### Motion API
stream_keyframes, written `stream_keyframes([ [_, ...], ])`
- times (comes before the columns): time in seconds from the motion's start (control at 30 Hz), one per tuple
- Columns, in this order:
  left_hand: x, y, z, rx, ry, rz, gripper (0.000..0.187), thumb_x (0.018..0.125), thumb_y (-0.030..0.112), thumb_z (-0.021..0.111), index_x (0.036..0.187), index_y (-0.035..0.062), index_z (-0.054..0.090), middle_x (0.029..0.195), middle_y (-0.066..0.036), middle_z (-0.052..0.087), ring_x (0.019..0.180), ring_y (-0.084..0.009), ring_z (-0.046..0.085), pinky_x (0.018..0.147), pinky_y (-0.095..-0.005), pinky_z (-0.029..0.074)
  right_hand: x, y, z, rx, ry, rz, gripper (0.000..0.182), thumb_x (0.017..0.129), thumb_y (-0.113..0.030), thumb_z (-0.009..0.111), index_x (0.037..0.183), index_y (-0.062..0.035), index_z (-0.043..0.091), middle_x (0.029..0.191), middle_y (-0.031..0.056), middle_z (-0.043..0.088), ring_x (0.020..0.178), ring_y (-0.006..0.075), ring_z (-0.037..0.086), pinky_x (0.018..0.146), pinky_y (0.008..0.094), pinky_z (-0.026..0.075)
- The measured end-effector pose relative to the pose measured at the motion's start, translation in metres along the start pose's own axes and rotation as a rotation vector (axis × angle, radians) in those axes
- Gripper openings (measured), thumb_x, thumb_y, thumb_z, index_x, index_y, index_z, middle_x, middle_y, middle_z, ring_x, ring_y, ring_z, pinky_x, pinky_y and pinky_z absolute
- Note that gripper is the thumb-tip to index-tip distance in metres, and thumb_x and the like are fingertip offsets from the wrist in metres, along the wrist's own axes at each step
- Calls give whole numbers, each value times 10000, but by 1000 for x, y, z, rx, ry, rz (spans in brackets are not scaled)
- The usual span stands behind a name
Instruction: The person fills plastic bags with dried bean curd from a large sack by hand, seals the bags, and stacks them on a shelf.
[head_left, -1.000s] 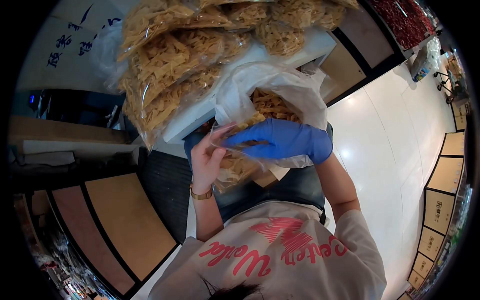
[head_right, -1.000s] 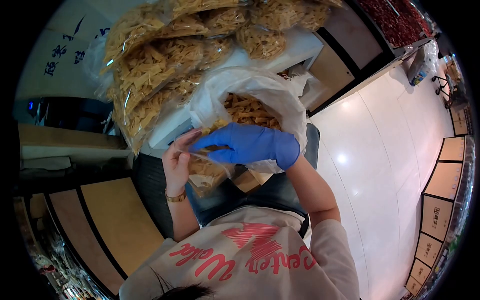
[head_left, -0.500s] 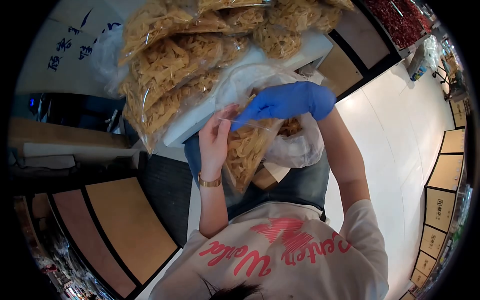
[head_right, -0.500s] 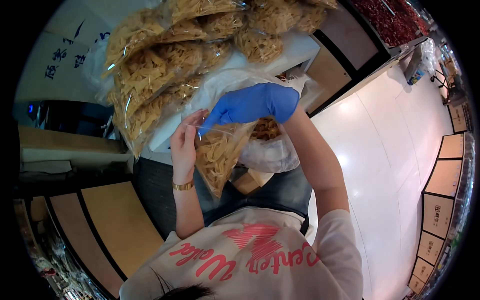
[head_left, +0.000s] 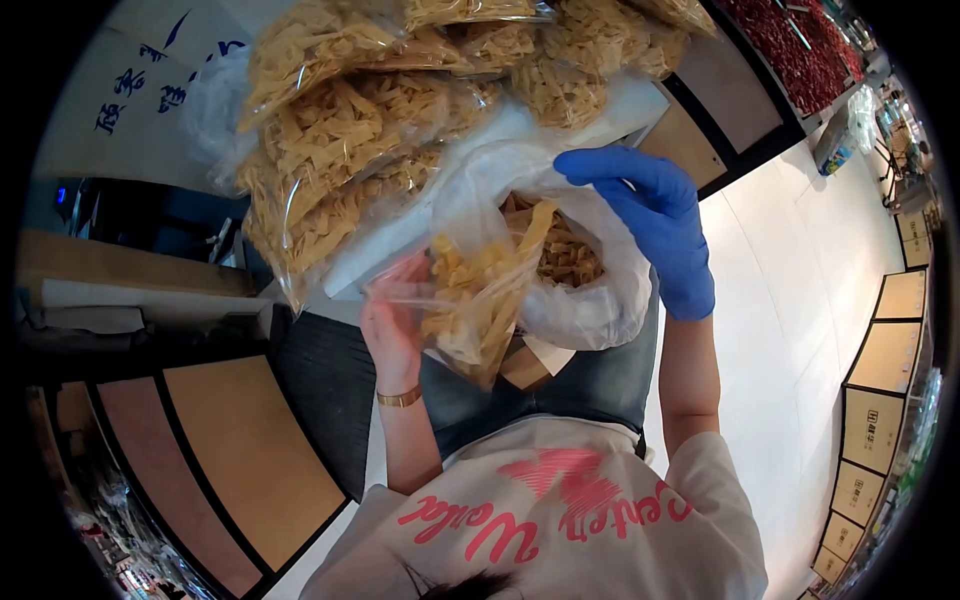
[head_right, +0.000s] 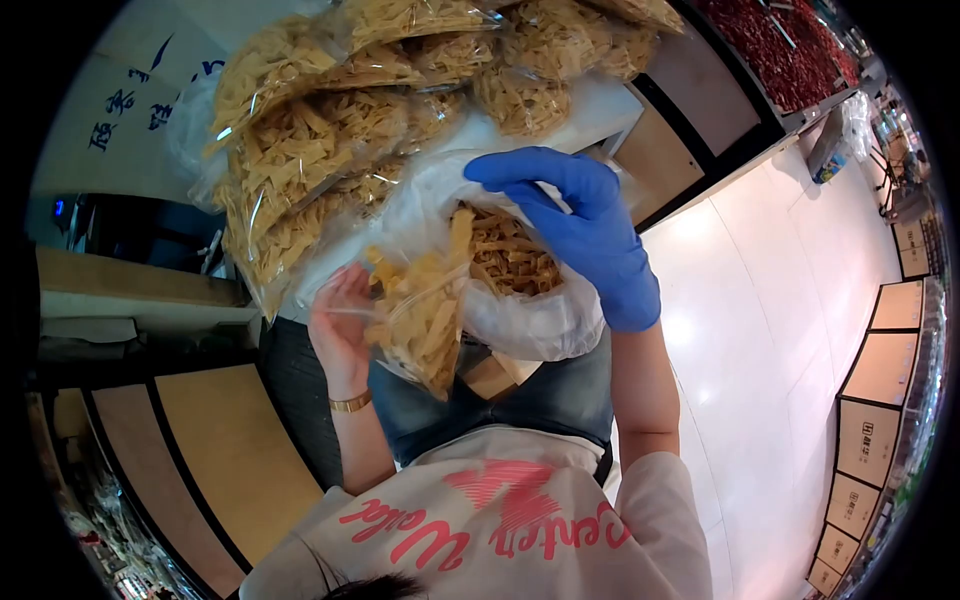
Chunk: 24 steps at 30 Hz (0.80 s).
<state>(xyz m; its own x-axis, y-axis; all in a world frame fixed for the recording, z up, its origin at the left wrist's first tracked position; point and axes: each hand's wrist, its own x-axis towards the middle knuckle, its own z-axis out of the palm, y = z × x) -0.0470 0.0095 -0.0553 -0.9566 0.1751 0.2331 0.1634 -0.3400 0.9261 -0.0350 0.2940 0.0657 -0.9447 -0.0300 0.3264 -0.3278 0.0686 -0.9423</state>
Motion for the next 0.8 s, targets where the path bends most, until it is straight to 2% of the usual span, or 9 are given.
stream_keyframes([
  [0.1,-8,-1,-6,-120,70,-75,738,847,617,473,1259,5,453,1289,-170,496,1193,-294,472,1013,-405,366,-8,7,3,-52,-96,70,272,830,-9,590,1096,-36,639,1057,65,653,1019,136,587,920,281,440],
  [0.3,-14,-5,-3,33,26,-84,759,819,634,502,1235,0,469,1291,-156,492,1165,-289,491,953,-409,410,-18,29,21,-340,-316,-189,279,829,-5,596,1096,-69,647,1035,51,654,980,146,589,859,268,463],
  [0.37,-20,5,-12,34,204,-91,761,809,652,493,1228,17,471,1282,-146,498,1177,-289,480,945,-437,416,-18,44,12,-130,-27,42,264,827,-10,593,1075,-72,656,1041,53,650,988,160,588,860,261,457],
  [0.43,-29,22,-23,-22,168,-57,745,812,665,469,1225,45,469,1286,-135,498,1189,-290,468,960,-463,405,-19,77,3,-168,-63,219,274,826,-16,590,1090,-69,645,1055,62,646,997,170,591,868,270,458],
  [0.5,-32,32,-38,-117,281,58,789,812,653,479,1195,-37,485,1218,-197,545,1142,-298,524,1001,-423,387,-22,117,3,-206,-95,388,285,826,-22,588,1105,-65,634,1070,72,642,1006,180,594,876,279,458],
  [0.6,-31,47,-37,23,331,126,804,804,650,495,1212,-42,460,1210,-214,546,1134,-308,530,984,-430,404,-21,159,20,-403,-210,302,449,780,-85,641,1218,-60,541,1173,141,572,1092,271,548,904,342,450],
  [0.67,-35,46,-46,40,251,110,788,813,632,503,1211,-47,459,1203,-225,547,1132,-316,531,984,-430,405,-12,173,48,-864,-264,129,675,722,-121,666,1337,-75,391,1291,213,428,1154,373,465,921,440,429],
  [0.77,-39,45,-40,97,170,46,756,830,627,483,1209,-26,463,1208,-212,545,1150,-305,512,988,-427,394,-7,207,95,-795,-161,431,752,692,-134,655,1367,-112,326,1331,252,314,1165,435,406,914,501,412],
  [0.8,-40,46,-35,142,167,-2,740,839,639,454,1208,-2,467,1221,-188,542,1169,-286,493,991,-424,381,-8,206,97,-895,-251,367,691,719,-121,621,1352,-138,346,1318,254,316,1117,422,455,874,512,435],
])
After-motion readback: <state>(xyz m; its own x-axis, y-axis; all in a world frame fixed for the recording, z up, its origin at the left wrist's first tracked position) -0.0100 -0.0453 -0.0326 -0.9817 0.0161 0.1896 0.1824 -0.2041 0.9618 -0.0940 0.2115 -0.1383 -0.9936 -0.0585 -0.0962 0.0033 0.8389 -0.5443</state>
